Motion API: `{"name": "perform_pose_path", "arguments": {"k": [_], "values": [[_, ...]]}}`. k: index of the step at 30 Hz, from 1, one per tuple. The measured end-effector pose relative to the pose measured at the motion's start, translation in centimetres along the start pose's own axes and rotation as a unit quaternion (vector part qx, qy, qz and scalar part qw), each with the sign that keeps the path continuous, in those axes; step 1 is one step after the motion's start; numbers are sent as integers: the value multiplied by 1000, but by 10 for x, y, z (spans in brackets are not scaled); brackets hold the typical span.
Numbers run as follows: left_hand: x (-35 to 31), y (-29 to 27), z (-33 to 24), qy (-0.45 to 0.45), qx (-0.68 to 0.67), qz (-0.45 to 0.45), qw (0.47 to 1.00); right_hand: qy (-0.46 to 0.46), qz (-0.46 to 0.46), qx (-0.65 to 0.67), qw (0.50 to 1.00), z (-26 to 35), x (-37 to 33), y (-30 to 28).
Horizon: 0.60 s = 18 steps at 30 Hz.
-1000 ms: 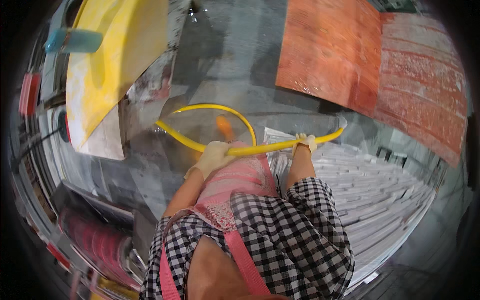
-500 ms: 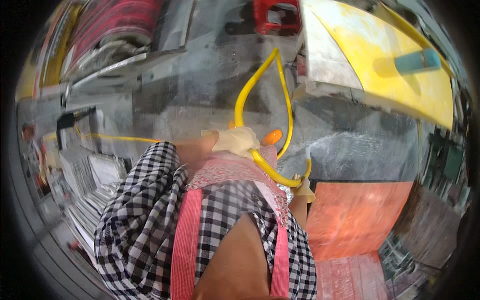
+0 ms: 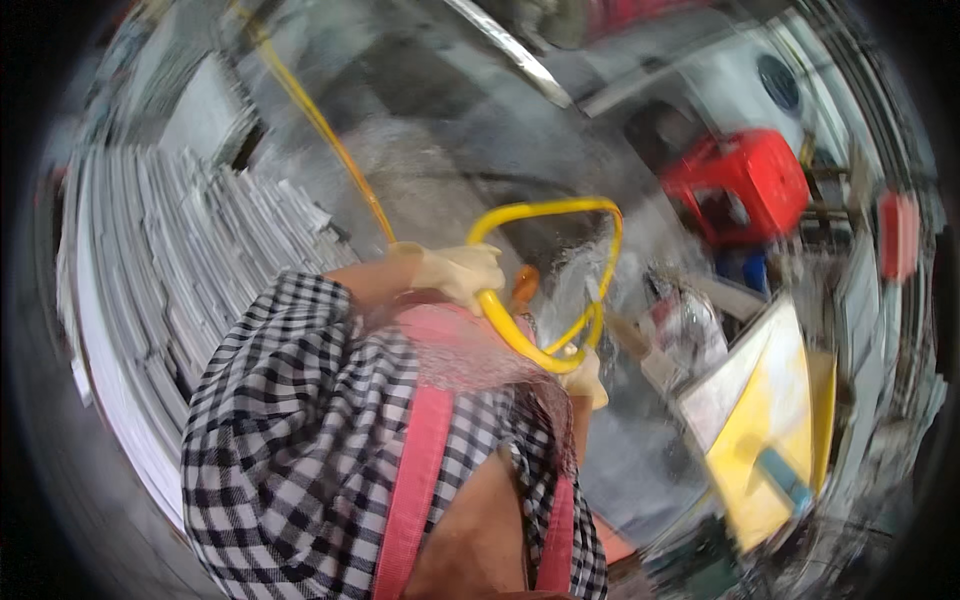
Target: The person uses a yellow hose to spray water across a wet industrial floor, moving around equipment and stacks of tiles. The person directs the spray toward various areas, including under a red stool and near stacked materials, then walks through the space while continuing to spray.
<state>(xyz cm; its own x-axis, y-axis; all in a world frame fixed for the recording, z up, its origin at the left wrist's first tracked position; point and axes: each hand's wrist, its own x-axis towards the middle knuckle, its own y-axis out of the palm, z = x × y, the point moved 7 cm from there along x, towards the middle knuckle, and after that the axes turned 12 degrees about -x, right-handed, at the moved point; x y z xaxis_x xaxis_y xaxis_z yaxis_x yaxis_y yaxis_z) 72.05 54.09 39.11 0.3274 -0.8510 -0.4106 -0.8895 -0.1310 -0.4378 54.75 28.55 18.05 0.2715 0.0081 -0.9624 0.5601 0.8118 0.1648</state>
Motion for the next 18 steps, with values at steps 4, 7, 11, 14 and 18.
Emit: {"name": "perform_pose_path", "arguments": {"k": [4, 7, 11, 14, 18], "values": [[-59, 7, 6, -88, -51, -157, 982, 42, 16, -83, 996, 58, 23, 59], [-124, 34, 11, -154, -108, -247, 951, 61, -64, -101, 991, 63, 7, 98], [-171, 51, 34, -223, -217, -358, 880, -19, -8, -258, 966, 105, 7, 206], [-224, 52, 45, -250, -210, -444, 834, -10, 35, -275, 961, 77, 8, 280], [-286, 49, 71, -310, -283, -560, 715, -54, 60, -331, 940, 51, 0, 375]]}}
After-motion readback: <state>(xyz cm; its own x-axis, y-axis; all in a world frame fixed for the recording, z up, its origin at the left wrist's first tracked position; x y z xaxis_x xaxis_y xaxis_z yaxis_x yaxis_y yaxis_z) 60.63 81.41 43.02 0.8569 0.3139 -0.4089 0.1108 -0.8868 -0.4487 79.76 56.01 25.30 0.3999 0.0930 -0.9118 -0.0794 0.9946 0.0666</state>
